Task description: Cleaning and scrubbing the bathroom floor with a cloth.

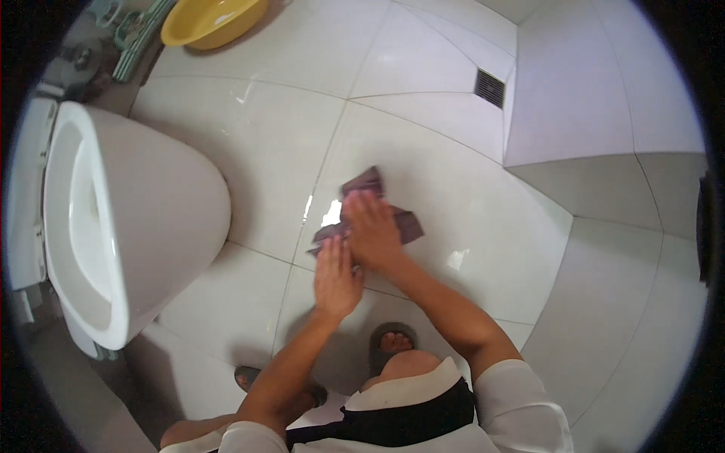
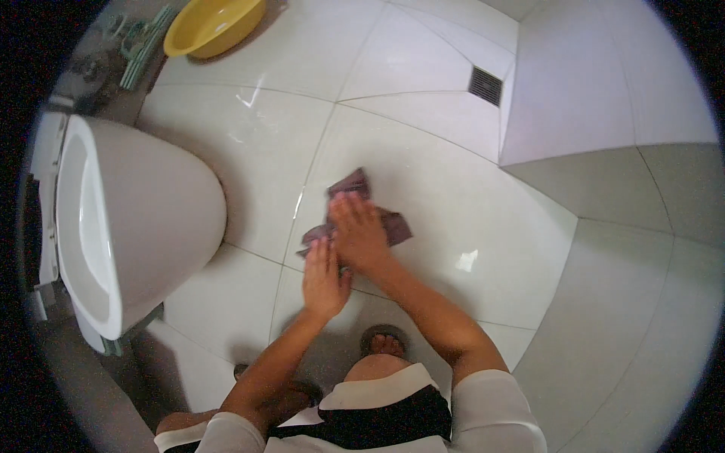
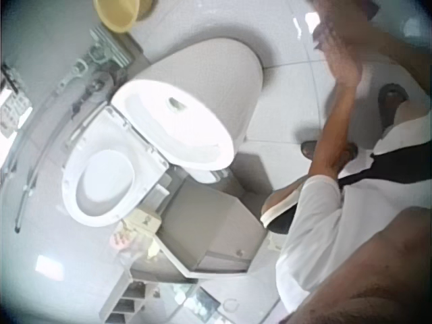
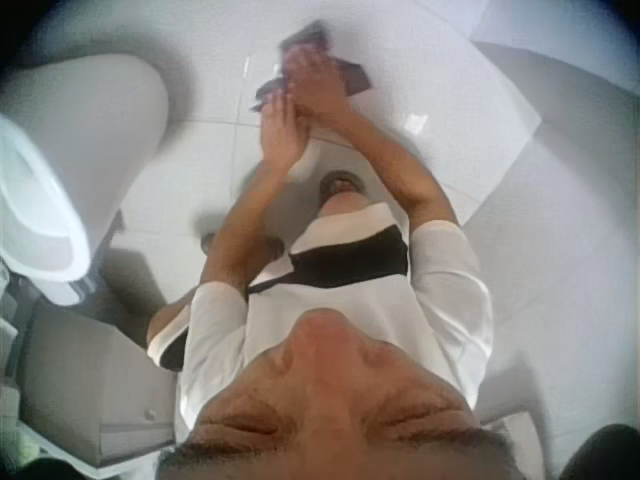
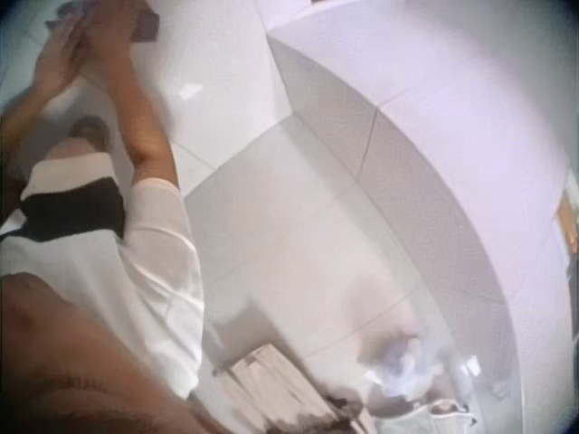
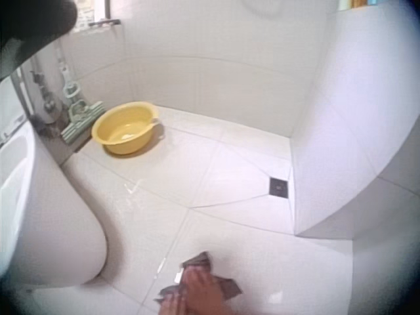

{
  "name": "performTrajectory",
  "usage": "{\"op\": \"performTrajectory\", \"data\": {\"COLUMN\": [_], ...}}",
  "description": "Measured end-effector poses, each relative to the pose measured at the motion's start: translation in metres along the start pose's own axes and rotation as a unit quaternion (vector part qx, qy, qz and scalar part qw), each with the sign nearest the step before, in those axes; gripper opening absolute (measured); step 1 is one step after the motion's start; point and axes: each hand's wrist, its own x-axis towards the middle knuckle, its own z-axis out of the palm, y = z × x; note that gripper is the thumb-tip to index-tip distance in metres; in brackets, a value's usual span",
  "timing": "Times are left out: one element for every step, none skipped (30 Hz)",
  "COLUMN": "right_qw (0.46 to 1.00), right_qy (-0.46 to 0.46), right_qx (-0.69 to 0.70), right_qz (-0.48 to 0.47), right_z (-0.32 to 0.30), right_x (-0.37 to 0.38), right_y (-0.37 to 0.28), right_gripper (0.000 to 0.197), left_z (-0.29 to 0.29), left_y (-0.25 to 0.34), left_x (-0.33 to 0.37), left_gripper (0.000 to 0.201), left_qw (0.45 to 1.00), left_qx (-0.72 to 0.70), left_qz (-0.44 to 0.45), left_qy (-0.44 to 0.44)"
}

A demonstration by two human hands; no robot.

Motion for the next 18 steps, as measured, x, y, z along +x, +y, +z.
{"op": "performTrajectory", "data": {"right_qw": [0.998,0.995,0.996,0.99,0.981,0.983,0.986,0.987,0.991,0.998,0.998,0.995,0.993,0.992,0.991,0.989,0.987,0.986], "right_qy": [-0.016,-0.007,-0.003,0.004,0.01,0.012,0.015,0.018,0.061,0.042,0.052,0.068,0.071,0.082,0.084,0.085,0.084,0.082], "right_qx": [0.041,0.041,0.036,0.058,0.082,0.079,0.038,0.001,-0.017,-0.015,-0.026,-0.066,-0.07,-0.068,-0.069,-0.072,-0.078,-0.081], "right_qz": [-0.046,-0.09,-0.084,-0.128,-0.173,-0.168,-0.161,-0.157,-0.116,-0.042,-0.007,0.03,0.061,0.074,0.075,0.093,0.115,0.121], "right_z": [-0.009,-0.004,-0.005,-0.006,-0.006,-0.006,-0.005,-0.005,-0.009,-0.021,-0.031,-0.04,-0.049,-0.056,-0.06,-0.062,-0.064,-0.064], "right_x": [0.007,0.011,0.022,0.036,0.05,0.068,0.084,0.099,0.109,0.113,0.111,0.101,0.091,0.076,0.062,0.044,0.024,0.002], "right_y": [-0.016,-0.009,-0.008,-0.003,0.002,0.009,0.023,0.036,0.058,0.085,0.108,0.133,0.147,0.16,0.164,0.166,0.167,0.163], "right_gripper": [0.065,0.063,0.063,0.063,0.063,0.063,0.062,0.061,0.06,0.061,0.064,0.068,0.07,0.072,0.072,0.073,0.074,0.074], "left_z": [-0.005,-0.005,-0.006,-0.006,-0.007,-0.01,-0.011,-0.014,-0.017,-0.018,-0.023,-0.024,-0.022,-0.017,-0.011,0.0,0.01,0.019], "left_y": [-0.013,-0.013,-0.017,-0.018,-0.019,-0.019,-0.015,-0.015,-0.011,0.002,0.013,0.028,0.034,0.044,0.052,0.057,0.067,0.076], "left_x": [-0.014,-0.012,-0.01,-0.007,0.002,0.022,0.044,0.068,0.096,0.127,0.153,0.17,0.174,0.176,0.177,0.164,0.148,0.13], "left_gripper": [0.077,0.077,0.075,0.074,0.074,0.074,0.074,0.072,0.071,0.071,0.071,0.07,0.07,0.069,0.068,0.067,0.067,0.066], "left_qw": [1.0,1.0,0.999,0.999,0.999,0.997,0.996,0.997,0.996,0.995,0.997,0.991,0.991,0.986,0.977,0.976,0.975,0.976], "left_qx": [0.016,0.01,0.025,0.04,0.039,0.05,0.056,0.038,0.017,0.011,-0.006,-0.025,-0.023,0.017,0.059,0.076,0.073,0.064], "left_qz": [-0.006,0.009,0.009,0.009,0.015,0.008,0.003,0.031,0.061,0.071,0.07,0.072,0.073,0.11,0.145,0.173,0.178,0.189], "left_qy": [0.007,0.007,0.02,0.033,0.031,0.05,0.068,0.066,0.067,0.068,-0.02,-0.108,-0.107,-0.125,-0.144,-0.105,-0.108,-0.083]}}
